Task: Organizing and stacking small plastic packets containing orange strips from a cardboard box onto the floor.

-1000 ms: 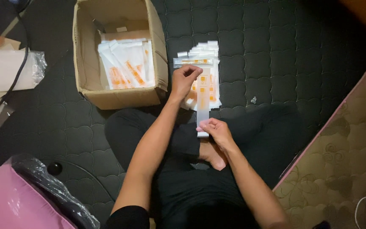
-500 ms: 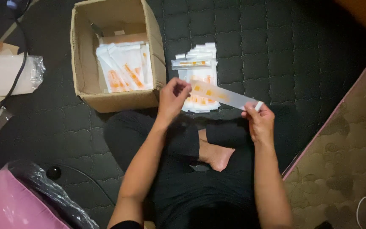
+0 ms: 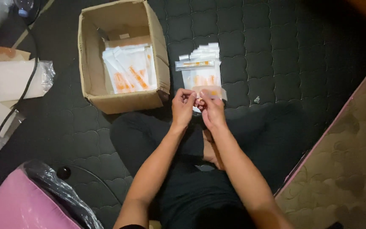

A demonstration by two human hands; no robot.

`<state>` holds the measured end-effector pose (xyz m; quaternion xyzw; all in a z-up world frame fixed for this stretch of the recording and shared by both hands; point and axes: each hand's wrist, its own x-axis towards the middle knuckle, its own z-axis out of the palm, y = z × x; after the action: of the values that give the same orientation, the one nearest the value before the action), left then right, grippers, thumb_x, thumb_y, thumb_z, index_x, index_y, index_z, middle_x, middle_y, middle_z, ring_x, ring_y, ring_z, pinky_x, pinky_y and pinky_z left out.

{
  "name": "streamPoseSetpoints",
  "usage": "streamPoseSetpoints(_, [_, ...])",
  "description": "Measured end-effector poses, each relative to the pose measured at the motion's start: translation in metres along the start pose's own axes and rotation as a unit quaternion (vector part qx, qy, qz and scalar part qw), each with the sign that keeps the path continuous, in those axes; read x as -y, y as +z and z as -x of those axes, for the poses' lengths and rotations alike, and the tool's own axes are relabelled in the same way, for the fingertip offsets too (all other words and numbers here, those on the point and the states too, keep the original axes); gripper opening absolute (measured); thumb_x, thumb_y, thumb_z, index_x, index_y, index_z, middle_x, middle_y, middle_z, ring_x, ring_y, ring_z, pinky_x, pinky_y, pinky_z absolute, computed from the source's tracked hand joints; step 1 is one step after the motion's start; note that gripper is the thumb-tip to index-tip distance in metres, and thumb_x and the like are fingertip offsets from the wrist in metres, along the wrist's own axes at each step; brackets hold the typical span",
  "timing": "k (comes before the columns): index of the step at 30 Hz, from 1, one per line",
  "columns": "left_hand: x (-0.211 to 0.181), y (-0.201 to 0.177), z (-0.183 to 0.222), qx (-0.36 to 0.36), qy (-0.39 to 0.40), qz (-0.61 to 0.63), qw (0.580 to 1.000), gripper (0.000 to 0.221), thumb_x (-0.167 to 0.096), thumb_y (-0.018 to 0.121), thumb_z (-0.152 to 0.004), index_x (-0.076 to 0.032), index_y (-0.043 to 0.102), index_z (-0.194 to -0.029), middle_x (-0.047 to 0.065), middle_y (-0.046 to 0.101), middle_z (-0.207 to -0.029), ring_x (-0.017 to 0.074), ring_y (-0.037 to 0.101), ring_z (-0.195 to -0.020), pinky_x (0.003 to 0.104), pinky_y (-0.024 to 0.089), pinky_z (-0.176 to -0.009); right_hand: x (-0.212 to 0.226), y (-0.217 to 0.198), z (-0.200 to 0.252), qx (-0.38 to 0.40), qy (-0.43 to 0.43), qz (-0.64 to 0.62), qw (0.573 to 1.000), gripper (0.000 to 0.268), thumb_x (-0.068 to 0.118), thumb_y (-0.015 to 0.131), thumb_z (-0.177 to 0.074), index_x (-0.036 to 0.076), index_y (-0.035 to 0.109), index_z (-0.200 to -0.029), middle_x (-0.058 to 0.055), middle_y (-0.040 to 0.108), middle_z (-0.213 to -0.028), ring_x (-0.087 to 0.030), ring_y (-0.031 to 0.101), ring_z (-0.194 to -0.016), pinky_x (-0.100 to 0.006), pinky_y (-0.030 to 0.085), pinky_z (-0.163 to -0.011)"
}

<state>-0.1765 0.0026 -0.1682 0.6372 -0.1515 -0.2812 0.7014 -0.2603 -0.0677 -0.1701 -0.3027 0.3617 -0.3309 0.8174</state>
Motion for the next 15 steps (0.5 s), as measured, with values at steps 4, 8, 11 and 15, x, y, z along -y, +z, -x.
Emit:
streamPoseSetpoints(4, [-0.003,-0.006,-0.006,-0.036,-0.001,0.023,0.999,0.009,-0.001,0.065,-0.096,0.005,0.063,-0.101,0.018,0.068,-0.079,0.0181,0.072,-0.063,0.024,0.06,-0.056,0.013,-0.02,-0.016,-0.037,0.003,0.006,0.999,0.015,0.008,0.077,-0.093,0.005,0.062,-0.098,-0.001,0.06,-0.082,-0.011,0.058,-0.061,-0.022,0.049,-0.053])
streamPoseSetpoints(8, [-0.009,-0.008,-0.009,-0.053,-0.003,0.017,0.998,0.007,-0.001,0.065,-0.095,0.005,0.063,-0.099,0.019,0.069,-0.079,0.0167,0.07,-0.06,0.024,0.058,-0.053,0.043,-0.037,-0.021,-0.075,-0.022,0.012,0.997,0.018,0.008,0.074,-0.096,0.009,0.057,-0.093,0.001,0.056,-0.078,-0.01,0.056,-0.063,-0.022,0.048,-0.056])
streamPoseSetpoints(11, [-0.012,-0.007,-0.008,-0.062,-0.007,0.012,0.998,0.008,-0.001,0.064,-0.095,0.005,0.062,-0.099,0.019,0.069,-0.078,0.0166,0.07,-0.06,0.024,0.057,-0.053,0.057,-0.053,-0.031,-0.073,-0.023,0.017,0.997,0.017,0.012,0.074,-0.098,0.013,0.057,-0.095,0.004,0.057,-0.084,-0.008,0.057,-0.067,-0.023,0.047,-0.058])
streamPoseSetpoints(15, [-0.001,-0.011,-0.01,-0.077,-0.018,0.01,0.997,0.007,-0.002,0.064,-0.095,0.004,0.062,-0.097,0.018,0.07,-0.078,0.0158,0.069,-0.059,0.023,0.057,-0.051,0.064,-0.068,-0.035,-0.095,-0.039,-0.005,0.995,0.019,0.011,0.075,-0.097,0.013,0.056,-0.093,0.003,0.057,-0.081,-0.009,0.057,-0.065,-0.02,0.047,-0.059])
